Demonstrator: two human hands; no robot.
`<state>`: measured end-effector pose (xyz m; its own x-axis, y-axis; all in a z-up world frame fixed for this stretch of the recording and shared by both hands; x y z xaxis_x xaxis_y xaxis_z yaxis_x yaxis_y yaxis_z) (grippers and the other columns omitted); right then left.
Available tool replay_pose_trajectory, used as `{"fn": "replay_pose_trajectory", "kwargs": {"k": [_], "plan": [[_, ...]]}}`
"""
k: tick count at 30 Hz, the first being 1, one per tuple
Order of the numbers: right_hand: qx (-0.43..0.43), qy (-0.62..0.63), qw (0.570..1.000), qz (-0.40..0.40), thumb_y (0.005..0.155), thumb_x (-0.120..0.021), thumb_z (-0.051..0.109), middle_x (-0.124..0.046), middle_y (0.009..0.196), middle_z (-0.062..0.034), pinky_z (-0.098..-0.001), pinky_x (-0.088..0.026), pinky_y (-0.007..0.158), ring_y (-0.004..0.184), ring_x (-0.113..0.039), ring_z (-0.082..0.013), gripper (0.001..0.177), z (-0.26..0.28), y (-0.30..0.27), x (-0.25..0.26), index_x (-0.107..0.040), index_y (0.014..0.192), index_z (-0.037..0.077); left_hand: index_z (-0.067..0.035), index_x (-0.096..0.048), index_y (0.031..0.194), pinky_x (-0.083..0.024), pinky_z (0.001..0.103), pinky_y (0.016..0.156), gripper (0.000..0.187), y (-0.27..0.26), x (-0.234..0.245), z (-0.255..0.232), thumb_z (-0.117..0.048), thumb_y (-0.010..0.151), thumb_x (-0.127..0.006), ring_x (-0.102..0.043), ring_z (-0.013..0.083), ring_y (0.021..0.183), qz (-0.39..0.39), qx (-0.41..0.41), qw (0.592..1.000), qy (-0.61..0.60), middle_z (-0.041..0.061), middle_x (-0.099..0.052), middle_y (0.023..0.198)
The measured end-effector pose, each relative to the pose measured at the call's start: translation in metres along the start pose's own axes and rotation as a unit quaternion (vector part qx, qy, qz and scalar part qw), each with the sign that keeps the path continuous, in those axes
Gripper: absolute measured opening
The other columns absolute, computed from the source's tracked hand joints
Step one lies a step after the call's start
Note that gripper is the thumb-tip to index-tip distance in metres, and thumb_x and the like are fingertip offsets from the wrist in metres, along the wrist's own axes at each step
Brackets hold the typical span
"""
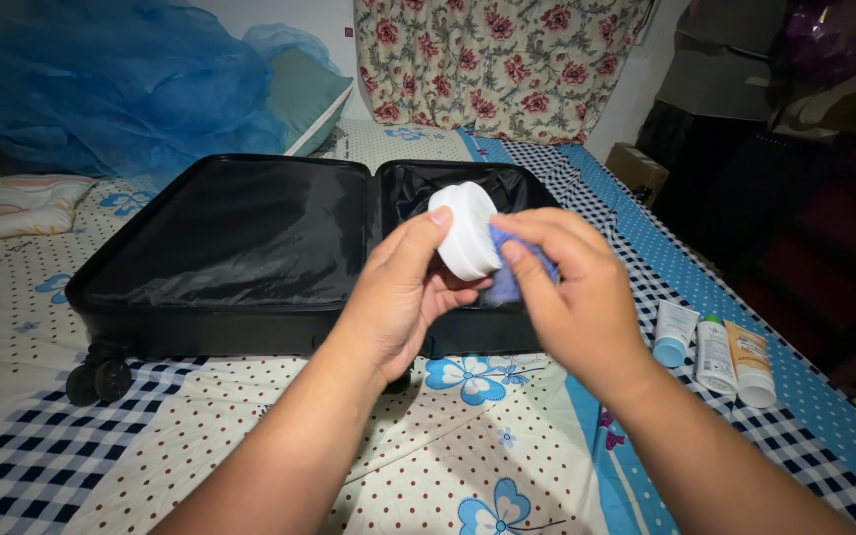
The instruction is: The person removes several toiletry items from an open suitcase on a bed, wipes each item with a cloth, and places them on the bed. The items include a white bottle, an orange tube, a blue tube, and a white jar.
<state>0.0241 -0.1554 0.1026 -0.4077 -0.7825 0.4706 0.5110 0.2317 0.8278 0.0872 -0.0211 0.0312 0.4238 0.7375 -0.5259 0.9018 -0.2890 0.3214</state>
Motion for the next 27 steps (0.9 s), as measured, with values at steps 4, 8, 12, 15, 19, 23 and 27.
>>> {"fn": "replay_pose_trajectory", "kwargs": {"k": [4, 8, 12, 15, 19, 23, 27], "plan": [[0.002, -0.001, 0.999, -0.042, 0.099, -0.068, 0.008, -0.072, 0.117, -0.0117, -0.0324, -0.053, 0.098, 0.11, -0.07, -0.0229, 0.021, -0.002, 0.007, 0.006, -0.073, 0.119, 0.003, -0.006, -0.063, 0.127, -0.056, 0.029, 0.074, 0.047, -0.002, -0.01, 0.012, -0.043, 0.097, -0.059, -0.069, 0.0148, 0.085, 0.013, 0.027, 0.999, 0.015, 0.007, -0.071, 0.105], [0.007, 0.025, 0.999, -0.04, 0.1, -0.067, 0.008, -0.071, 0.119, -0.0119, -0.0325, -0.053, 0.099, 0.111, -0.069, -0.0229, 0.022, 0.008, 0.008, 0.005, -0.073, 0.121, 0.002, -0.008, -0.063, 0.129, -0.056, 0.028, 0.074, 0.047, -0.002, -0.013, 0.013, -0.041, 0.096, -0.061, -0.068, 0.0127, 0.086, 0.004, 0.019, 1.0, 0.023, 0.005, -0.07, 0.104], [0.009, 0.038, 0.999, -0.033, 0.101, -0.066, 0.008, -0.071, 0.119, -0.0112, -0.0322, -0.054, 0.099, 0.111, -0.07, -0.0218, 0.022, 0.013, 0.004, 0.005, -0.072, 0.121, 0.003, -0.008, -0.064, 0.13, -0.056, 0.028, 0.075, 0.046, -0.001, -0.009, 0.011, -0.04, 0.097, -0.062, -0.066, 0.0113, 0.088, -0.014, 0.014, 1.0, 0.025, 0.004, -0.07, 0.105], [0.001, 0.054, 0.998, -0.023, 0.1, -0.066, 0.008, -0.07, 0.118, -0.0112, -0.032, -0.054, 0.097, 0.11, -0.07, -0.0221, 0.021, 0.011, -0.002, 0.004, -0.071, 0.12, 0.003, -0.006, -0.064, 0.128, -0.056, 0.029, 0.076, 0.046, 0.002, -0.007, 0.008, -0.04, 0.097, -0.061, -0.067, 0.0123, 0.089, -0.016, -0.002, 1.0, 0.02, 0.004, -0.07, 0.105], [0.015, 0.027, 0.999, -0.018, 0.098, -0.067, 0.008, -0.071, 0.114, -0.0106, -0.0323, -0.054, 0.096, 0.107, -0.07, -0.0221, 0.02, 0.009, -0.01, 0.003, -0.072, 0.117, 0.003, -0.003, -0.064, 0.125, -0.057, 0.031, 0.078, 0.047, 0.006, -0.005, 0.005, -0.042, 0.098, -0.059, -0.068, 0.0142, 0.089, -0.02, -0.013, 1.0, -0.007, 0.007, -0.071, 0.104], [0.0, 0.004, 0.999, -0.034, 0.097, -0.068, 0.008, -0.072, 0.114, -0.0109, -0.0322, -0.054, 0.096, 0.106, -0.07, -0.0223, 0.019, -0.003, -0.009, 0.005, -0.073, 0.115, 0.003, -0.003, -0.064, 0.124, -0.057, 0.031, 0.077, 0.049, 0.005, -0.008, 0.007, -0.044, 0.097, -0.058, -0.069, 0.0157, 0.085, -0.016, 0.002, 1.0, 0.0, 0.008, -0.072, 0.102], [-0.025, -0.003, 0.998, -0.056, 0.097, -0.068, 0.007, -0.072, 0.115, -0.0119, -0.0331, -0.053, 0.096, 0.107, -0.069, -0.0235, 0.02, -0.008, -0.002, 0.011, -0.073, 0.116, 0.002, -0.004, -0.063, 0.125, -0.057, 0.031, 0.076, 0.049, 0.002, -0.016, 0.013, -0.044, 0.097, -0.059, -0.069, 0.016, 0.084, 0.004, 0.021, 1.0, 0.013, 0.008, -0.072, 0.101]]}}
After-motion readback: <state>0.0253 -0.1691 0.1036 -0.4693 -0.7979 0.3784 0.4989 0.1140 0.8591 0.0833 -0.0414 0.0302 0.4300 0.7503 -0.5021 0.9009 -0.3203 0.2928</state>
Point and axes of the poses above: each hand's wrist, its own y-axis towards the middle knuckle, its own x-axis out of the back of the hand, z = x × y, the point moved 9 cm from there along y, towards the middle knuckle
